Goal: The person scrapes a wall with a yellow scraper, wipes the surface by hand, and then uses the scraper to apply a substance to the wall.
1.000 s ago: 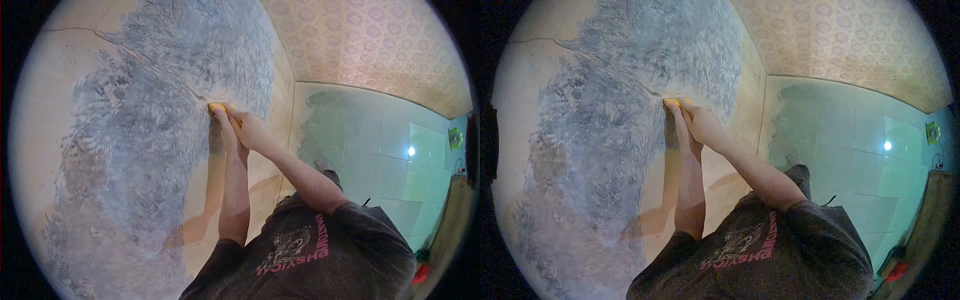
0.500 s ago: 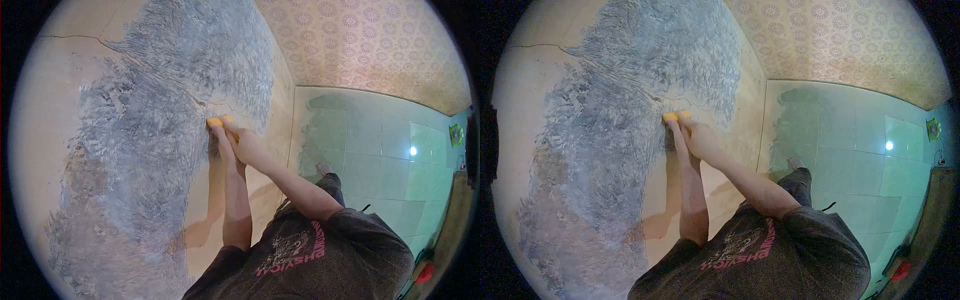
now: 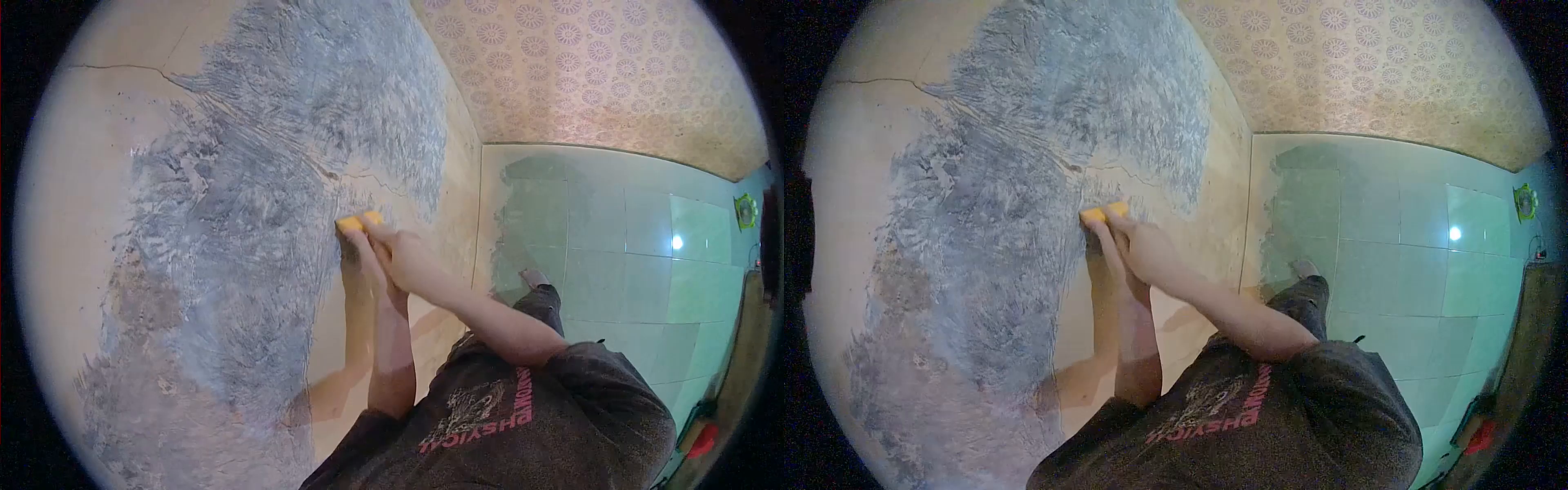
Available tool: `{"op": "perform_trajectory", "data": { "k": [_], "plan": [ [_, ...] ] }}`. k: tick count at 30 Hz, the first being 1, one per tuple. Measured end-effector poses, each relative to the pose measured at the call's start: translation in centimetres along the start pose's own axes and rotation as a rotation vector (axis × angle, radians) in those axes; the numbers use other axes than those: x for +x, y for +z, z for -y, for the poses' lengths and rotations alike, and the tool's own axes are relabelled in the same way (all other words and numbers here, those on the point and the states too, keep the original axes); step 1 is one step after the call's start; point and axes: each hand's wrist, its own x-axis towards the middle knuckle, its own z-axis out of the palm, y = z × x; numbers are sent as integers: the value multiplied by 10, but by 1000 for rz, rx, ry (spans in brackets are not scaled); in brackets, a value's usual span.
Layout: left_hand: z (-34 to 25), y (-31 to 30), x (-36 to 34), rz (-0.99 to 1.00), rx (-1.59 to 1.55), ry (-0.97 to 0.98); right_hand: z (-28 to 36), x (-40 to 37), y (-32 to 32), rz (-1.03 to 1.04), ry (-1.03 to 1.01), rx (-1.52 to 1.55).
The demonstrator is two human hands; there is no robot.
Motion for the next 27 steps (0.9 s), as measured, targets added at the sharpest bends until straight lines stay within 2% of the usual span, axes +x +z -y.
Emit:
{"op": "perform_trajectory", "data": {
  "k": [2,3,5,7,9,12,16,18,19,21,25,27],
  "plan": [
    [-24,15,-20,-77,492,32,0,-3,7,-19,8,-34],
    [-25,12,-21,-81,495,29,-1,0,7,-17,13,-32],
    [-23,7,-26,-73,393,25,-4,16,1,-83,18,-9],
    [-20,8,-25,-50,290,28,-3,15,-2,-62,26,-13],
    [-14,11,-20,-17,194,25,1,-1,2,6,22,-163],
    [-3,6,-12,17,57,20,-3,-4,7,9,10,-102],
    [8,1,5,16,37,-10,-2,2,1,2,-6,-108],
    [11,0,9,29,21,-33,-3,-4,8,-140,-135,-189],
    [12,0,10,37,15,-42,-4,-4,7,-141,-137,-189],
    [13,0,11,47,6,-60,1,-4,2,26,-13,-171],
    [13,-2,7,57,-21,-90,-7,5,1,44,55,-137],
    [9,2,1,239,-76,-119,-16,3,10,-75,-65,-199]
  ]
}}
